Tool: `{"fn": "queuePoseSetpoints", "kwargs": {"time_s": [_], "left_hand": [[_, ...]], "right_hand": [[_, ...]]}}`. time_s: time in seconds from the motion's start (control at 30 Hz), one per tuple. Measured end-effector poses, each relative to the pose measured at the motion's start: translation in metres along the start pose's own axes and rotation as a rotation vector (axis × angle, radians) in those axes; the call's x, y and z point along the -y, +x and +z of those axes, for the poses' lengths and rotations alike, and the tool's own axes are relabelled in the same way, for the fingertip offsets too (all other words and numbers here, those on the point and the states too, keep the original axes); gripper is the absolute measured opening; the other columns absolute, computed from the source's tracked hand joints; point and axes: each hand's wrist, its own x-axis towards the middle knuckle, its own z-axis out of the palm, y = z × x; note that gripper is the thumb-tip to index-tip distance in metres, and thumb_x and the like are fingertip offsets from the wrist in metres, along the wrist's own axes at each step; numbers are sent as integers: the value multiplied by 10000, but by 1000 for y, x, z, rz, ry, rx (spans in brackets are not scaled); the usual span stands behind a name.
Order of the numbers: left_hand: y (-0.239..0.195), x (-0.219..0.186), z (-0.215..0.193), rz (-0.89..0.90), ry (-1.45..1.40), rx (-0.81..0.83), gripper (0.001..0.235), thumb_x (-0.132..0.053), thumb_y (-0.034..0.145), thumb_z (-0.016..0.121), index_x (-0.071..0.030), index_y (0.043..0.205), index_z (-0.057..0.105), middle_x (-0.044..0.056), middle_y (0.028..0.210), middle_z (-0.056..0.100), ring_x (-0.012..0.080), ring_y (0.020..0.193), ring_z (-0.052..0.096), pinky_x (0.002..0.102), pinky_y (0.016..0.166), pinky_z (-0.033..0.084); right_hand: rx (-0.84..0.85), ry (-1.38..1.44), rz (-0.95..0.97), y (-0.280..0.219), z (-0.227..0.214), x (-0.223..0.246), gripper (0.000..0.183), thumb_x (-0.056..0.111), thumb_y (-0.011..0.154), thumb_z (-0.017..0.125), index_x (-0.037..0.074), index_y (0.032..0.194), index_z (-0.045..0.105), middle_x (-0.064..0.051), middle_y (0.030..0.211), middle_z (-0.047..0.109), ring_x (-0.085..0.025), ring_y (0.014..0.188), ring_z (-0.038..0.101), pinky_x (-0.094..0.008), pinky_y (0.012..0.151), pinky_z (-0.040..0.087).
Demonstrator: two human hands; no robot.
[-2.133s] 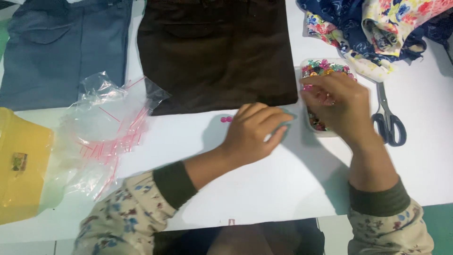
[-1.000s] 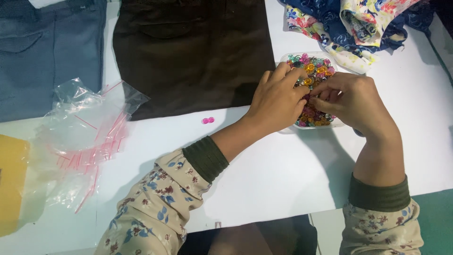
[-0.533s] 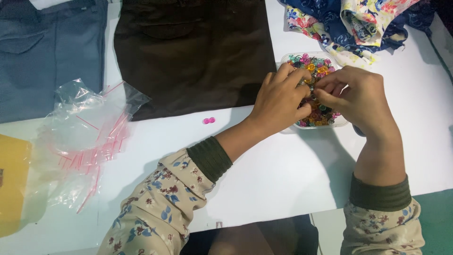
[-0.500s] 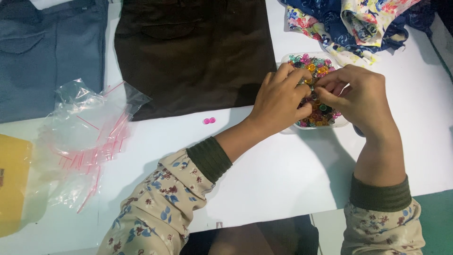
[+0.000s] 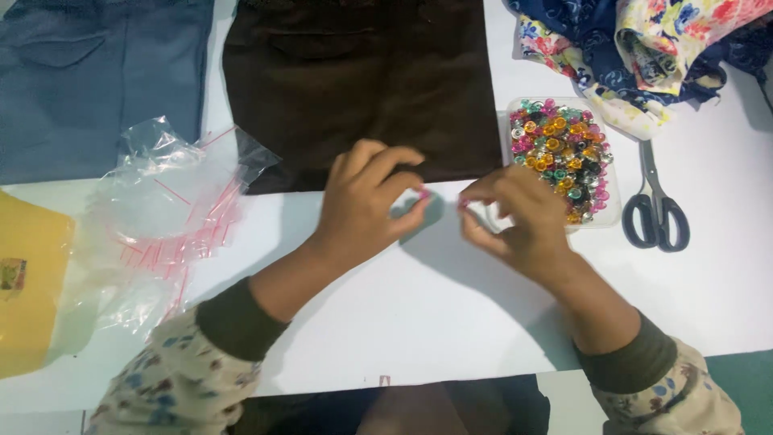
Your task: Sorting colorful buttons from a tray and placing them into small plastic zip-lock bags
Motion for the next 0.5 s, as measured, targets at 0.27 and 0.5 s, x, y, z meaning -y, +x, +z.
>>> {"fn": "queuePoseSetpoints", "kwargs": {"time_s": [0.27,0.5], "left_hand": [[-58,15,-34,-133,16,93,117,-214,790,809,-187,862,721,-20,1083,709,258,1030,614,398,795,457],[-63,25,-33,-272,-43,110,113,-204,786,826,-158,813,726,1,1056,724,272,1050,622,416,825,496]], "right_hand": [[85,230,160,-3,65,18,96,87,838,815,67,917,765,-105,783,709,-237,662,650,-299,486,501],[110,173,179,2,86,8,100,113,860,806,76,945,767,-95,797,695,-221,702,648,-314,502,496]]}}
